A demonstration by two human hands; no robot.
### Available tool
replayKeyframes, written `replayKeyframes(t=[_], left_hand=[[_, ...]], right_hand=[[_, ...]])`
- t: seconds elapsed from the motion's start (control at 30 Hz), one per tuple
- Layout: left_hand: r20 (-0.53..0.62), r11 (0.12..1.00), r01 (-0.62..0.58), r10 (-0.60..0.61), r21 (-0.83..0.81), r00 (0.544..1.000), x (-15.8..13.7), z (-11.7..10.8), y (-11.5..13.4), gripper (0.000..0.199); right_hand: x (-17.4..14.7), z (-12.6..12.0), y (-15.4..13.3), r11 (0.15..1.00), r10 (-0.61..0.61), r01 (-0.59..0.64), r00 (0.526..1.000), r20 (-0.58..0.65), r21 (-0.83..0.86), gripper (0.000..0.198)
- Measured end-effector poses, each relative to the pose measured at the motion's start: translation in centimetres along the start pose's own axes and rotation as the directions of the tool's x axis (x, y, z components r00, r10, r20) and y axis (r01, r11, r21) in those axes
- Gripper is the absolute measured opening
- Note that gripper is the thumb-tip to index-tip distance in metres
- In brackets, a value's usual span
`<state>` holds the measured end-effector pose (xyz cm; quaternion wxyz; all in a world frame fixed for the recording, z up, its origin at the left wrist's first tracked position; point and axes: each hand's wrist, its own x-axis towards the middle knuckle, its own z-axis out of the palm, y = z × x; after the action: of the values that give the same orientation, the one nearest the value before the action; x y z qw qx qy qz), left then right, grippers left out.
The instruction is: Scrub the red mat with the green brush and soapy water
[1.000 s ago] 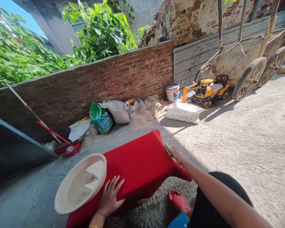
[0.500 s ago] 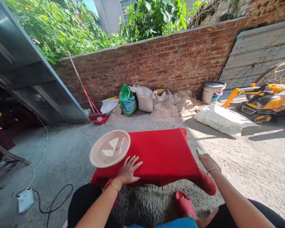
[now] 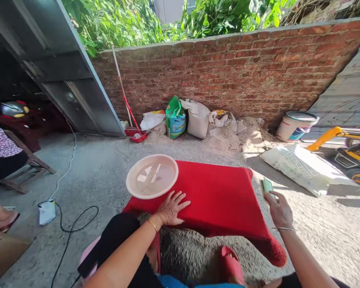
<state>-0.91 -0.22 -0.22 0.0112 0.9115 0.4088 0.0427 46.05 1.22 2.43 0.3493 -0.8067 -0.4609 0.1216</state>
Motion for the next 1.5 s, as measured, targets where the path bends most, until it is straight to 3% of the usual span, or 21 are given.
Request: replayKeyframes(t=[0.13, 0.3, 0.5, 0.6, 0.73, 0.8, 0.87, 0.97, 1.07, 1.13, 1.2, 1.27, 1.4, 1.5], left_hand=[[0.006, 0.999, -0.014, 0.014, -0.048, 1.000, -0.2, -0.4, 0.1, 0.081], [0.017, 0.997, -0.010, 0.012, -0.079, 1.000, -0.5, -0.6, 0.2, 0.080], [0.051, 0.991, 0.045, -0.038, -0.128, 0.998, -0.3, -0.3, 0.8, 0.085], [0.087, 0.982, 0.052, -0.036, -0.183, 0.996, -1.1, -1.1, 0.4, 0.083], [0.117, 0.965, 0.135, -0.111, -0.224, 0.987, -2.9, -2.8, -0.8, 0.064], [0.114, 0.960, 0.166, -0.143, -0.224, 0.983, -3.5, -3.5, -1.1, 0.055], [0.105, 0.959, 0.178, -0.159, -0.219, 0.982, -3.7, -3.9, -1.2, 0.049], [0.093, 0.964, 0.180, -0.165, -0.195, 0.982, -3.6, -4.5, -0.7, 0.042], [0.076, 0.972, 0.185, -0.175, -0.148, 0.982, -3.5, -5.3, -0.2, 0.032], [0.073, 0.969, 0.216, -0.208, -0.118, 0.975, -3.3, -6.0, 0.1, 0.025], [0.104, 0.951, 0.292, -0.281, -0.105, 0.954, -3.2, -6.6, 0.3, 0.025], [0.168, 0.916, 0.388, -0.369, -0.099, 0.914, -3.3, -7.0, 0.2, 0.030], [0.266, 0.870, 0.487, -0.454, -0.070, 0.850, -3.9, -7.6, -0.7, 0.028], [0.320, 0.852, 0.521, -0.477, -0.061, 0.818, -4.5, -7.6, -1.6, 0.026]], right_hand=[[-3.0, 1.8, -3.3, 0.981, -0.012, -0.017, 0.989, 0.150, 0.194, 0.062], [-9.5, 4.4, -8.7, 0.934, -0.141, 0.030, 0.947, 0.290, 0.357, 0.058], [-15.4, 9.0, -15.8, 0.961, -0.242, 0.155, 0.873, 0.423, 0.231, 0.047], [-16.9, 12.0, -18.6, 0.957, -0.285, 0.281, 0.853, 0.438, 0.075, 0.041], [-17.8, 14.1, -20.0, 0.846, -0.385, 0.489, 0.836, 0.391, -0.212, 0.038], [-17.3, 13.3, -19.0, 0.795, -0.405, 0.527, 0.830, 0.382, -0.301, 0.037], [-16.0, 11.1, -16.8, 0.798, -0.334, 0.461, 0.875, 0.350, -0.388, 0.037], [-13.4, 6.1, -12.4, 0.836, -0.056, 0.165, 0.974, 0.217, -0.523, 0.044], [-11.8, 1.8, -9.5, 0.809, 0.160, -0.089, 0.985, 0.072, -0.581, 0.052], [-12.2, 0.9, -9.6, 0.816, 0.163, -0.112, 0.986, 0.040, -0.567, 0.053], [-13.7, 2.0, -11.4, 0.847, 0.066, -0.004, 0.993, 0.098, -0.531, 0.049], [-16.0, 4.6, -14.4, 0.857, -0.098, 0.196, 0.970, 0.223, -0.476, 0.042], [-21.1, 10.8, -20.5, 0.759, -0.431, 0.571, 0.801, 0.415, -0.314, 0.035], [-22.6, 13.1, -22.4, 0.693, -0.527, 0.674, 0.716, 0.459, -0.256, 0.036]])
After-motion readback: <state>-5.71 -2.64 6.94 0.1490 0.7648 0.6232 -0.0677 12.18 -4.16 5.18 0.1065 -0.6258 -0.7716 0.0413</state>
